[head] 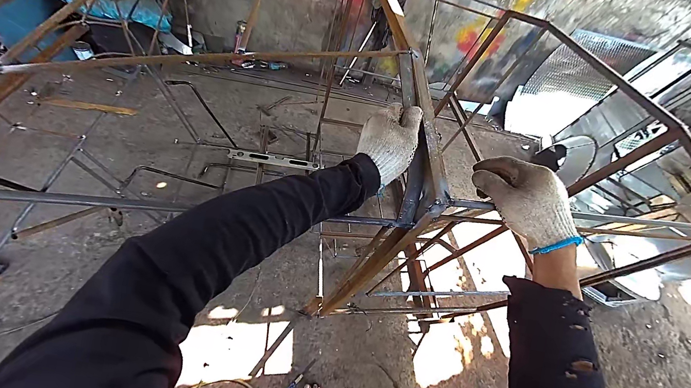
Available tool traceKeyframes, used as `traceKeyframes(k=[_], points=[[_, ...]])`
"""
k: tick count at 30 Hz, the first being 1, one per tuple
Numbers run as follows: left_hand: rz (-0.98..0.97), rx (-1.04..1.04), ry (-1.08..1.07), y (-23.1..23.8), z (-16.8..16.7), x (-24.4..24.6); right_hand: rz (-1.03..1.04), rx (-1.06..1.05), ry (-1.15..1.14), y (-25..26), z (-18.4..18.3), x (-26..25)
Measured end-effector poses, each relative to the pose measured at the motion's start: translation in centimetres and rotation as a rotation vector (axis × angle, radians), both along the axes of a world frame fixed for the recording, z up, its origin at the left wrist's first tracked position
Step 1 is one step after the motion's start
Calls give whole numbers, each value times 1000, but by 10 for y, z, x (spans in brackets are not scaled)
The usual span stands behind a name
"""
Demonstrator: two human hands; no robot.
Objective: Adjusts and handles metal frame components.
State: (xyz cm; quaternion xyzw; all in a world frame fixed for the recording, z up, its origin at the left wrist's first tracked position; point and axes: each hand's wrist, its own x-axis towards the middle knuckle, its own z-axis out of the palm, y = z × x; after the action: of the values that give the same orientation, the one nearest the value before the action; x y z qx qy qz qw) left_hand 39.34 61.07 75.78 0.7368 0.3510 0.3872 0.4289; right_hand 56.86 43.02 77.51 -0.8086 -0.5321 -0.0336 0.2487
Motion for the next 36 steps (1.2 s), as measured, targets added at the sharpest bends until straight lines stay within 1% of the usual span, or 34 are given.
traceKeyframes(k=[4, 9, 14, 16, 20, 22, 26, 30, 36], points=[[15, 15, 73, 0, 1, -1, 8, -32, -12, 8, 3, 4], [15, -12, 186, -1, 8, 0, -21, 36, 13, -9, -16, 6], [-10, -7, 233, 1, 10, 0, -27, 28, -7, -6, -9, -1], [-18, -10, 199, 2, 6, 0, -15, 28, -16, -7, -9, -3], [-5, -40, 8, 0, 1, 3, -1, 52, -16, -8, -9, -3], [-2, -46, -34, -1, 1, 3, 8, 63, -10, -9, -8, -7], [8, -18, -5, -1, 1, 3, 8, 57, -8, -3, -2, -8], [18, 4, 14, 0, 3, 3, -39, -18, -29, 12, 7, 1], [14, 39, 22, 3, 3, 3, -48, -10, -27, 12, 6, 1]])
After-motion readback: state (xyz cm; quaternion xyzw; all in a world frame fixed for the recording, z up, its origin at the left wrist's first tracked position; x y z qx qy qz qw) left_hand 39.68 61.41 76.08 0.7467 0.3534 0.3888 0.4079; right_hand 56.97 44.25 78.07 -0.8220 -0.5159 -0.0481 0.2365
